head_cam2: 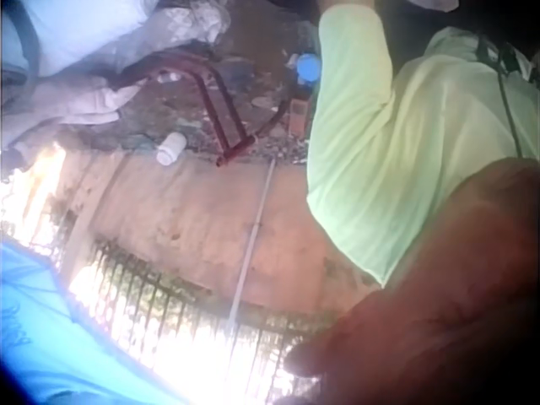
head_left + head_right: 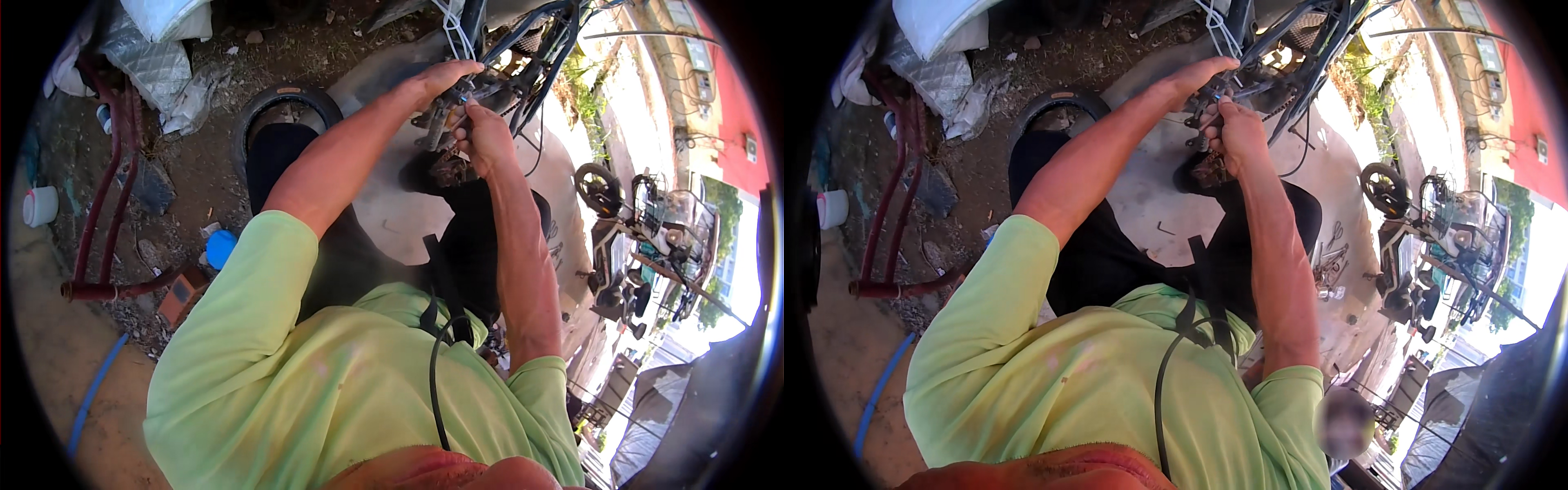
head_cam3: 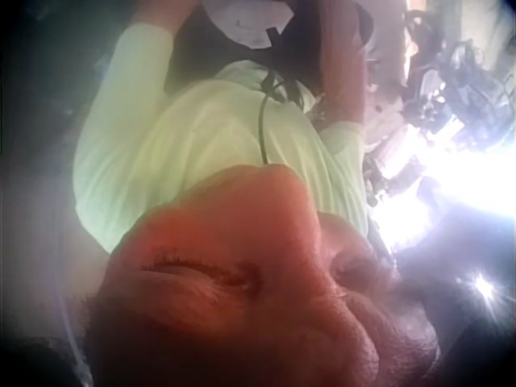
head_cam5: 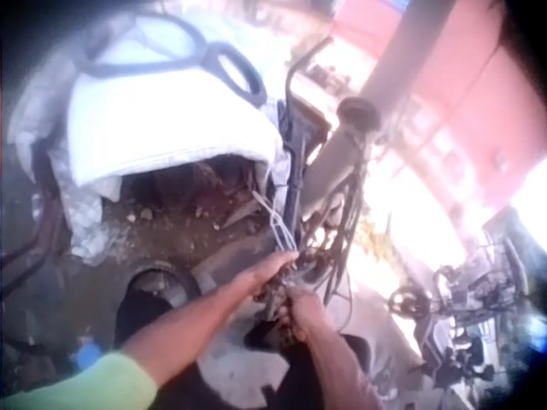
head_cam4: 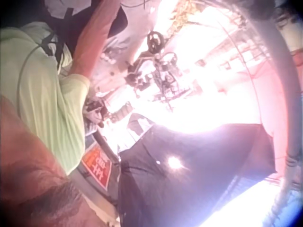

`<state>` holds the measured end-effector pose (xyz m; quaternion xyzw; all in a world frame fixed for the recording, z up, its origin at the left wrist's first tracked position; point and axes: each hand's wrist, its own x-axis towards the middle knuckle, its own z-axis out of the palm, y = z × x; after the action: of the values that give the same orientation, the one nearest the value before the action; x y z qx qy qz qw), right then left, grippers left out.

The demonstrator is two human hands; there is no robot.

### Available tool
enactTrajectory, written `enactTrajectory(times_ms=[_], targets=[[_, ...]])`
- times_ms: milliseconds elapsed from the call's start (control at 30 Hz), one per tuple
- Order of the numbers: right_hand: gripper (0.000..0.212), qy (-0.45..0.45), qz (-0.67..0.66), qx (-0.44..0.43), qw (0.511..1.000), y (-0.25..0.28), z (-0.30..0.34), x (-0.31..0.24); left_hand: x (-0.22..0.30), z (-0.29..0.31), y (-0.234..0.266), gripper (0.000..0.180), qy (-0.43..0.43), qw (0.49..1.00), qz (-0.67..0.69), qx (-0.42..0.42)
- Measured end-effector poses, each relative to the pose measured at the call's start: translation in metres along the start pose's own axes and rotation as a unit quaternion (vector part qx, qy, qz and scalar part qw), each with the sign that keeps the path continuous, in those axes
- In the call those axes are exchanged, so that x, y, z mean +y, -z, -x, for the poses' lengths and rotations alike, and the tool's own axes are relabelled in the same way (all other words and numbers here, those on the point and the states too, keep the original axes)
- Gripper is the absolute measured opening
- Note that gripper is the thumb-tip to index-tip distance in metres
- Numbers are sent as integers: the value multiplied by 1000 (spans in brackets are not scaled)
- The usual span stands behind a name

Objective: The person removes components from a bicycle brake caliper using a small metal pin, then disassembles the brake caliper parts by hand.

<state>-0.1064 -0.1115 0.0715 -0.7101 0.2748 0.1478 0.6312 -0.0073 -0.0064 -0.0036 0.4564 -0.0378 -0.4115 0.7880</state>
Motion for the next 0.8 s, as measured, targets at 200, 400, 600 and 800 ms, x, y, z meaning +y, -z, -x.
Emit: enactTrajectory(times_ms=[200, 400, 600, 800], targets=[[34, -57, -87, -28, 994, 8, -7, -1, 2, 3, -3, 59, -16, 1000, -20, 9], [28, -143, -276, -69, 948, 26, -1, -4, 0, -1, -4, 61, -35, 998, -43, 40], [33, 62, 80, -16, 995, 12, 7, 3, 5, 6, -3, 61, -7, 1000, -30, 4], [33, 80, 130, -7, 988, 8, 1, 7, 1, 1, 1, 59, -6, 1000, -26, -1]])
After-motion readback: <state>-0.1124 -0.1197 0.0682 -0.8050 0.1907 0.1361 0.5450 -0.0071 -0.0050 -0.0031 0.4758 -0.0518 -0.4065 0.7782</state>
